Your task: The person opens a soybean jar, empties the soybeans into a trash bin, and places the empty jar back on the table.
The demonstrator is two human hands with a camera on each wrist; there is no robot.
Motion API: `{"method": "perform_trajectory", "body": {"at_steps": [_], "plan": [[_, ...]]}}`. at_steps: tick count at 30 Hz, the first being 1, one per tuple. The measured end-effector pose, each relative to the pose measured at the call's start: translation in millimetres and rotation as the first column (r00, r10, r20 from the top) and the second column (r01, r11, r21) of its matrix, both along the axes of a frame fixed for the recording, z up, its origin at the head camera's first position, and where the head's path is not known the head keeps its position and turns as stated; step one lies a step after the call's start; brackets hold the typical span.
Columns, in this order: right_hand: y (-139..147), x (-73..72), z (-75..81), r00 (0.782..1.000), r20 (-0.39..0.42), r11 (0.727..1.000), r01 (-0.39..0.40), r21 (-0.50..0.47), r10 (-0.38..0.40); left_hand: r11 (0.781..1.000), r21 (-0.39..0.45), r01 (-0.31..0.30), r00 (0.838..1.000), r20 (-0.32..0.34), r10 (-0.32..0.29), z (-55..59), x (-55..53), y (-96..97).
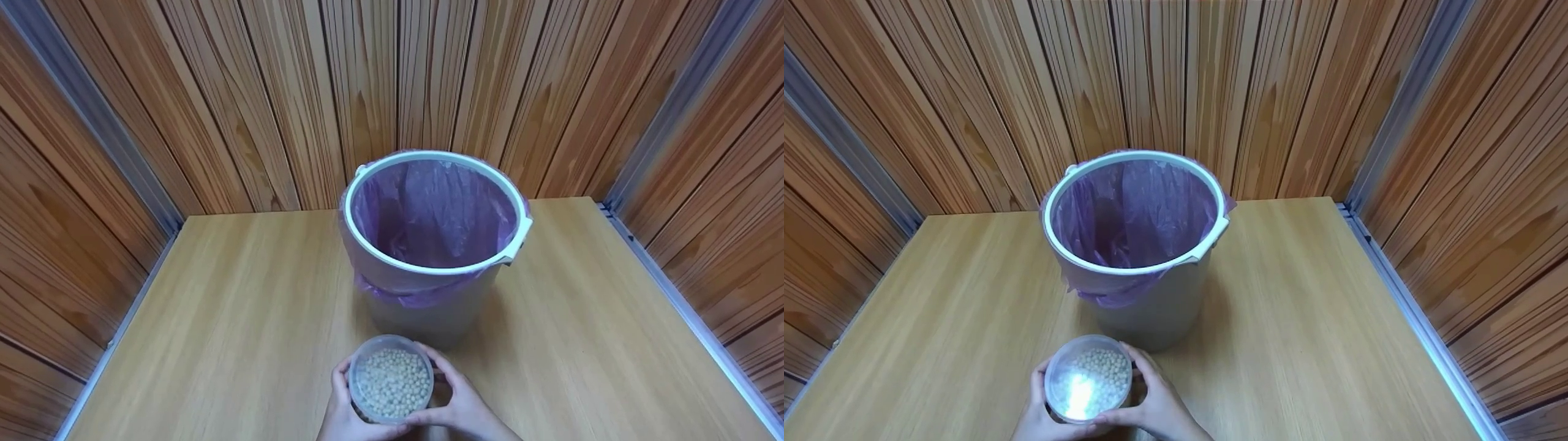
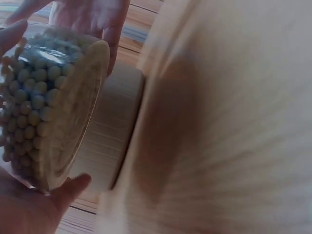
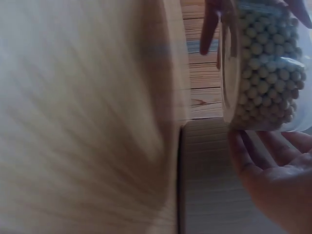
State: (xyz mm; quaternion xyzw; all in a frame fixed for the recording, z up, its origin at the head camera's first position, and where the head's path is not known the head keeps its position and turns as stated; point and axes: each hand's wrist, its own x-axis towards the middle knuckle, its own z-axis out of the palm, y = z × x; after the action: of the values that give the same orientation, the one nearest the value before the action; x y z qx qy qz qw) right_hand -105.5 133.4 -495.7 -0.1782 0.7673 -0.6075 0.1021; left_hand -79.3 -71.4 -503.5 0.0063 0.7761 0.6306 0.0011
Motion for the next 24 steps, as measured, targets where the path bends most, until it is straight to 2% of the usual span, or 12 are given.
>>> {"method": "perform_trajectory", "body": {"at_steps": [4, 7, 9, 11, 14, 18, 19, 21, 23, 24], "plan": [[1, 1.0, 4.8, 0.998, -0.062, 0.999, -0.013, -0.041, 0.011, 1.0, 0.026, -0.008, 1.0, 0.007, 0.008, 11.1, 3.9, 3.4], [2, 2.7, 10.3, 0.995, -0.093, 0.998, -0.031, -0.052, 0.026, 0.996, 0.083, -0.02, 0.997, 0.073, 0.014, 21.1, 6.8, 7.1], [2, 4.4, 15.7, 0.996, -0.083, 0.999, -0.027, -0.025, 0.025, 0.994, 0.102, -0.032, 0.993, 0.116, 0.021, 27.3, 8.1, 9.4], [2, 5.8, 21.2, 0.998, -0.054, 1.0, -0.023, 0.0, 0.023, 0.996, 0.084, -0.039, 0.991, 0.134, 0.027, 32.6, 9.2, 10.5], [3, 7.2, 29.3, 0.999, 0.019, 1.0, -0.027, -0.005, 0.027, 0.999, 0.04, -0.004, 0.997, 0.081, 0.001, 36.6, 9.6, 9.0], [6, 6.6, 36.5, 0.997, -0.002, 0.996, -0.078, -0.047, 0.078, 0.995, 0.036, 0.095, 0.995, 0.012, -0.095, 37.3, 9.1, 5.3], [6, 6.0, 37.9, 0.995, -0.02, 0.994, -0.094, -0.05, 0.093, 0.992, 0.047, 0.115, 0.993, 0.017, -0.116, 37.4, 8.8, 4.9], [7, 3.1, 39.3, 0.983, -0.132, 0.991, -0.131, -0.029, 0.126, 0.987, 0.076, 0.14, 0.99, 0.021, -0.142, 37.8, 8.4, 4.0], [7, -0.3, 40.2, 0.958, -0.246, 0.988, -0.152, -0.011, 0.144, 0.983, 0.107, 0.152, 0.987, 0.029, -0.156, 38.5, 8.4, 4.1], [6, -2.1, 40.3, 0.938, -0.312, 0.986, -0.164, -0.009, 0.152, 0.982, 0.116, 0.15, 0.987, 0.032, -0.155, 38.8, 8.6, 4.2]]}}
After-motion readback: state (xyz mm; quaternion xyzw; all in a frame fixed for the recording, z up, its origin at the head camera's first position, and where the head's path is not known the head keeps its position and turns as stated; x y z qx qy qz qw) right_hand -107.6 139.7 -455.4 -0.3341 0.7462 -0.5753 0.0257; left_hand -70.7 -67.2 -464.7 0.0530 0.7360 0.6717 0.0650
